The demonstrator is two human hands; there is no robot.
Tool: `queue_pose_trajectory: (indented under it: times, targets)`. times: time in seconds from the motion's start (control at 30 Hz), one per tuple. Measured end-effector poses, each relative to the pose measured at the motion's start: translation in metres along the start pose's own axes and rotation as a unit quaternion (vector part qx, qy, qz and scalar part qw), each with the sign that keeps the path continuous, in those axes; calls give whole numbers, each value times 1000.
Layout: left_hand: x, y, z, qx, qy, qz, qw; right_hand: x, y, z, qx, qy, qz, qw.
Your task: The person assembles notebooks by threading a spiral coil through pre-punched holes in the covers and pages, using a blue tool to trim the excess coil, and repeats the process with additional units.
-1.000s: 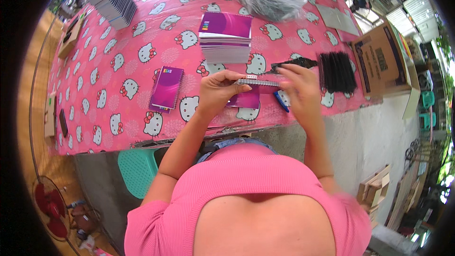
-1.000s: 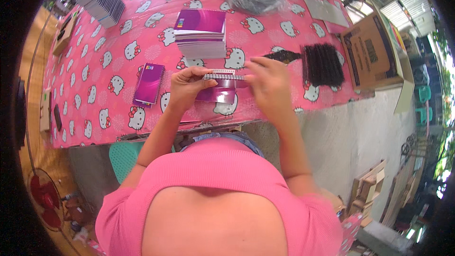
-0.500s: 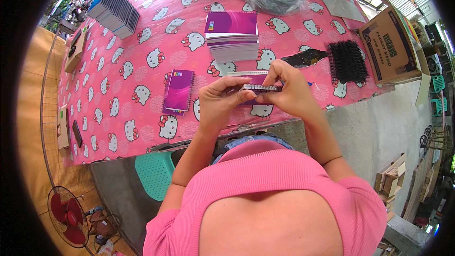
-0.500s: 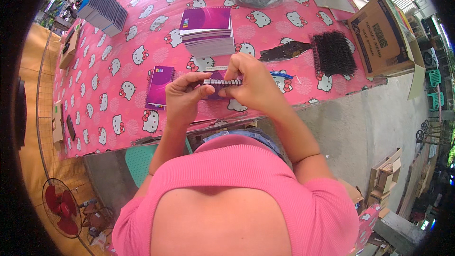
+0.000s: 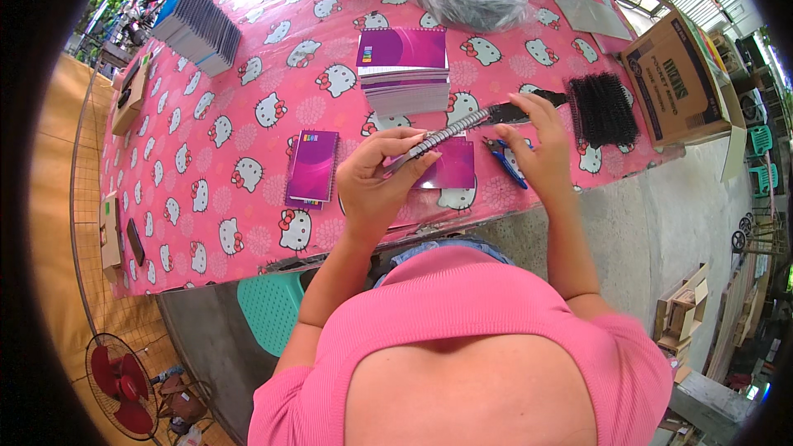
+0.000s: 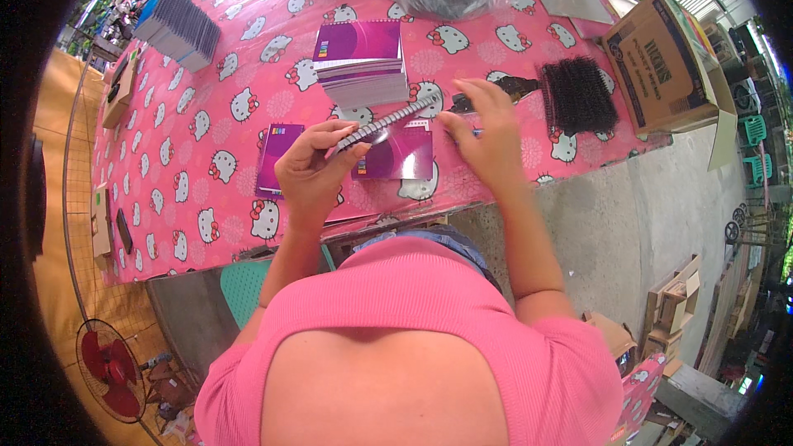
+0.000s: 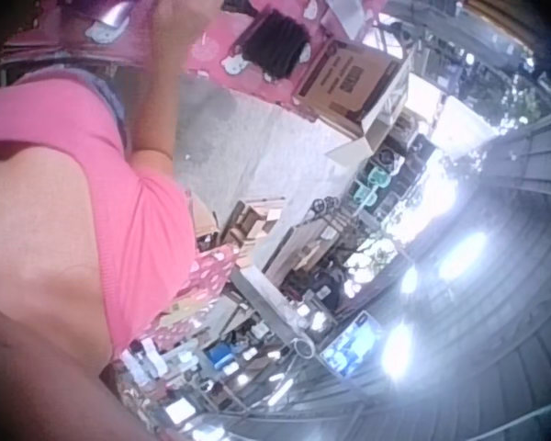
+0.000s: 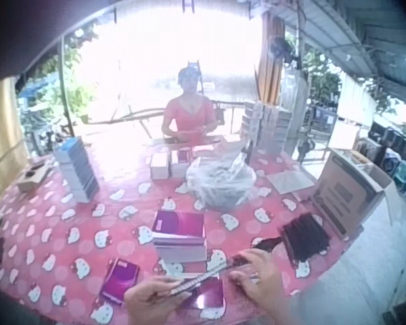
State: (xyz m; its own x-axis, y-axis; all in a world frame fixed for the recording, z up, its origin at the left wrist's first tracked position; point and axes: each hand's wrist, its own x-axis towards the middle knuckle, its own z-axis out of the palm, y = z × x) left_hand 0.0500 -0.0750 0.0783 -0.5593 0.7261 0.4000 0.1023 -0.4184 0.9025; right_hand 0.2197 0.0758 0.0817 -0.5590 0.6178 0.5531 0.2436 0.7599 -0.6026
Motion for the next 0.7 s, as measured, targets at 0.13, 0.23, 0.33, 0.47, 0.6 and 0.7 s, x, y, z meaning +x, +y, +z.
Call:
queue_pose_trajectory:
  times: [0.13,0.23,0.33,0.47,0.6,0.7]
  targets:
    - [5,10,-2,83,-1,65,994,-57,89,6,-154,-109,41,981]
    - [4,11,1,103,6,95,990,-91,99,14,-249,-162,39,954]
    - [3,14,5,123,15,109,986,-91,101,12,-268,-191,114,937]
    - [1,14,13,158,14,117,980,-57,46,-15,63,-170,204,962]
    - [4,15,26,159,15,122,979,-24,-31,-43,94,-179,44,978]
    - [5,13,32,189,14,154,970,-20,-40,-47,73,-154,-34,985]
